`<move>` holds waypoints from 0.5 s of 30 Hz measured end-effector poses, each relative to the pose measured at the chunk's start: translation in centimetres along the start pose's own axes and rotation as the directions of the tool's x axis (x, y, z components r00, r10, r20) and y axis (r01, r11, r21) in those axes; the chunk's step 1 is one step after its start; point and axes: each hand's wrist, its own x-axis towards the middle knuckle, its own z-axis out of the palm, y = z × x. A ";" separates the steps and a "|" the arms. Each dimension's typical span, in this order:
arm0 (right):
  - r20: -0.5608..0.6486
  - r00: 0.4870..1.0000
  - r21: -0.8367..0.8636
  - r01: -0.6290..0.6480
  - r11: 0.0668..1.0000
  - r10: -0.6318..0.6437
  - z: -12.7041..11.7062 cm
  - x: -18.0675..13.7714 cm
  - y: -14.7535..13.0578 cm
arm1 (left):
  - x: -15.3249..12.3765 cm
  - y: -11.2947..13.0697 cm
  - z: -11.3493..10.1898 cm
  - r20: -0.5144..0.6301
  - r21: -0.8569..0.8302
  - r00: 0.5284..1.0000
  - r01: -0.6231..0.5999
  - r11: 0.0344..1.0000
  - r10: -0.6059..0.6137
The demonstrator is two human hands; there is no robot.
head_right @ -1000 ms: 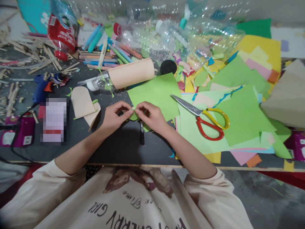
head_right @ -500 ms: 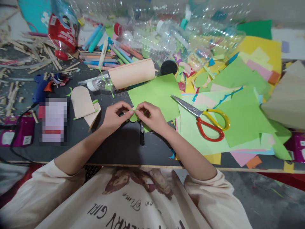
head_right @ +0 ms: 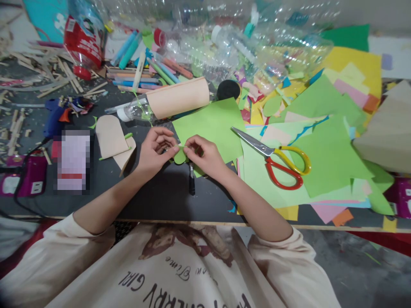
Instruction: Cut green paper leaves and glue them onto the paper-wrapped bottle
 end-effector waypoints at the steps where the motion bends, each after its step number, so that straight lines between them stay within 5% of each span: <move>1: 0.000 1.000 0.004 -0.005 1.000 0.005 0.0 0.0 0.0 | 0.0 0.0 0.0 -0.002 0.003 1.000 0.001 1.000 -0.001; 15: 0.044 0.998 0.018 -0.042 0.999 0.041 -0.1 0.0 0.0 | 0.0 0.1 0.0 -0.011 -0.032 0.997 0.073 0.997 -0.073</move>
